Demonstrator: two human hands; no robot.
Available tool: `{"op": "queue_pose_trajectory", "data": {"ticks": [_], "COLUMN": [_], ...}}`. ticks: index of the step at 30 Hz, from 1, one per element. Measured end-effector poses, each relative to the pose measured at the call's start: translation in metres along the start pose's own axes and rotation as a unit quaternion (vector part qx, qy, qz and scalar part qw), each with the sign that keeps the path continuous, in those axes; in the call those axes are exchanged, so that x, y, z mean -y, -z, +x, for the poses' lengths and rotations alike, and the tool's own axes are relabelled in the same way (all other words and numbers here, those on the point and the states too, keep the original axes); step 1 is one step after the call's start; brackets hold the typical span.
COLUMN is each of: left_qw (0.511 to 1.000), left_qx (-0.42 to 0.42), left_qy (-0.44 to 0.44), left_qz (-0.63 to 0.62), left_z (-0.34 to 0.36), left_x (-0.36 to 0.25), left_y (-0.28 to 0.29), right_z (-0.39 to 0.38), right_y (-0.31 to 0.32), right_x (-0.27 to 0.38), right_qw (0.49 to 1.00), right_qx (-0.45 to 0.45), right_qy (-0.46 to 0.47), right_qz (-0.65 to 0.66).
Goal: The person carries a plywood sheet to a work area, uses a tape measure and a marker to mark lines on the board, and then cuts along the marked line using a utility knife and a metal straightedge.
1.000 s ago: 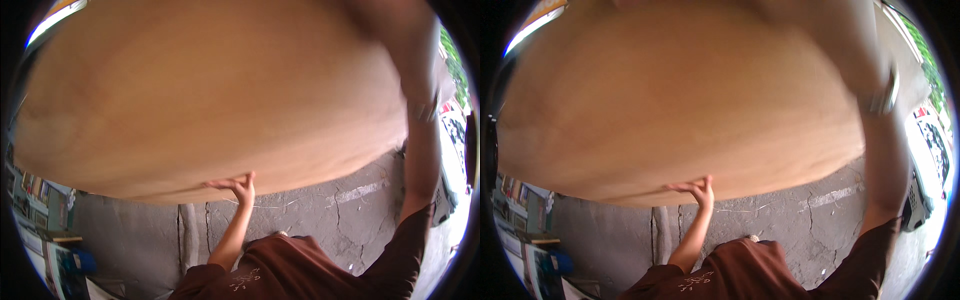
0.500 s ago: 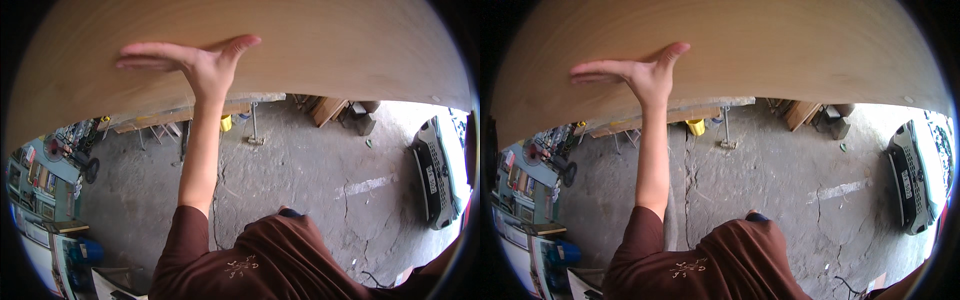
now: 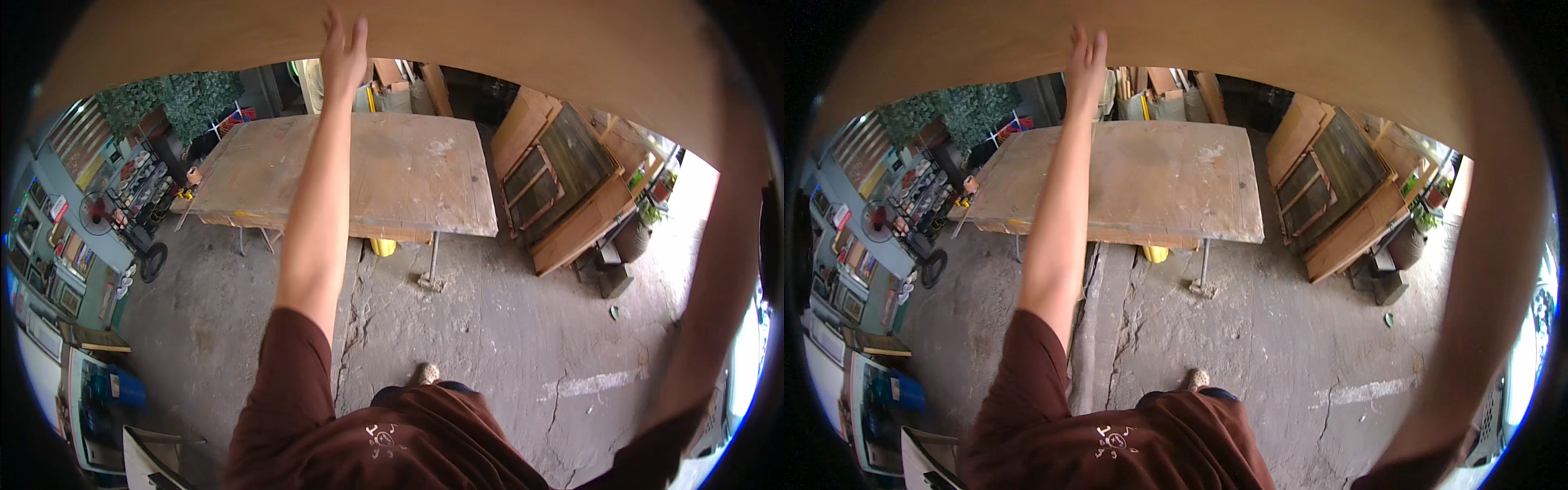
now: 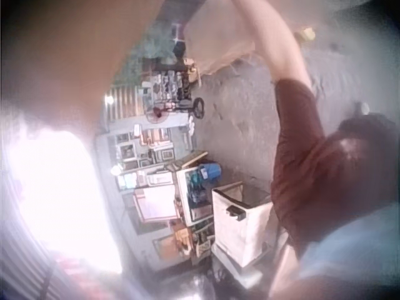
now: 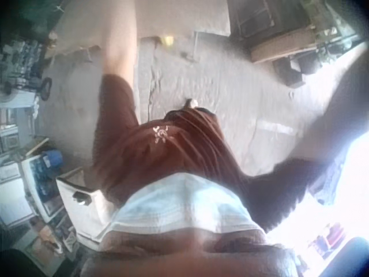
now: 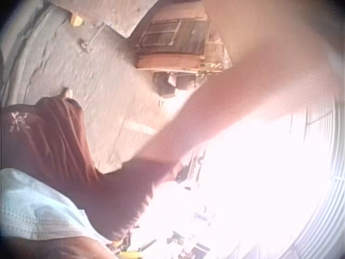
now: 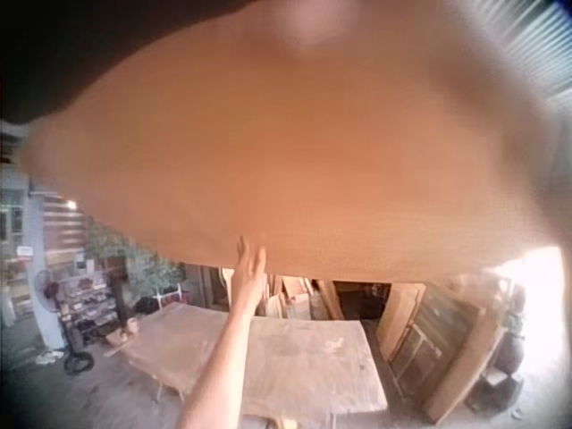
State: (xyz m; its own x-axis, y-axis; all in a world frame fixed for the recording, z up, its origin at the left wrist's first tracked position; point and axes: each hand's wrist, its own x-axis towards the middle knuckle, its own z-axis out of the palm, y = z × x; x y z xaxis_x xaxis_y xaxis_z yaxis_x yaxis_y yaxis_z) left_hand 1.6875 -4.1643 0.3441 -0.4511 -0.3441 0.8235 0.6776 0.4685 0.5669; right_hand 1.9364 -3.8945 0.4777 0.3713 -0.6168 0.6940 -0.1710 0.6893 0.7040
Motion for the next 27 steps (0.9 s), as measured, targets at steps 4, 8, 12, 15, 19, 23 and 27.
{"op": "queue_pose_trajectory", "data": {"ticks": [4,8,12,15,19,23,27], "left_qw": [0.974,0.803,0.541,0.508,0.319,0.334,0.514], "left_qx": [-0.022,0.025,0.240,0.260,-0.086,-0.235,-0.157], "left_qy": [0.225,0.596,0.768,0.780,0.943,0.912,0.832], "left_qz": [0.013,0.018,0.246,0.256,0.031,0.029,0.139], "left_z": [-0.146,-0.410,-0.664,-0.772,-0.805,-0.778,-0.672], "left_x": [0.142,0.252,0.236,0.174,0.119,0.159,0.313], "left_y": [0.052,0.119,0.228,0.324,0.426,0.480,0.460], "right_z": [-0.087,-0.224,-0.339,-0.398,-0.482,-0.547,-0.558], "right_y": [-0.094,-0.123,-0.132,-0.076,-0.033,-0.015,-0.042], "right_x": [0.103,0.289,0.469,0.556,0.600,0.585,0.575], "right_qw": [0.993,0.898,0.806,0.598,0.159,-0.150,-0.141], "right_qx": [0.061,0.271,0.389,0.511,0.672,0.644,0.361], "right_qy": [-0.044,-0.137,-0.160,-0.170,-0.356,-0.611,-0.889], "right_qz": [0.086,0.320,0.417,0.594,0.629,0.435,0.243]}}
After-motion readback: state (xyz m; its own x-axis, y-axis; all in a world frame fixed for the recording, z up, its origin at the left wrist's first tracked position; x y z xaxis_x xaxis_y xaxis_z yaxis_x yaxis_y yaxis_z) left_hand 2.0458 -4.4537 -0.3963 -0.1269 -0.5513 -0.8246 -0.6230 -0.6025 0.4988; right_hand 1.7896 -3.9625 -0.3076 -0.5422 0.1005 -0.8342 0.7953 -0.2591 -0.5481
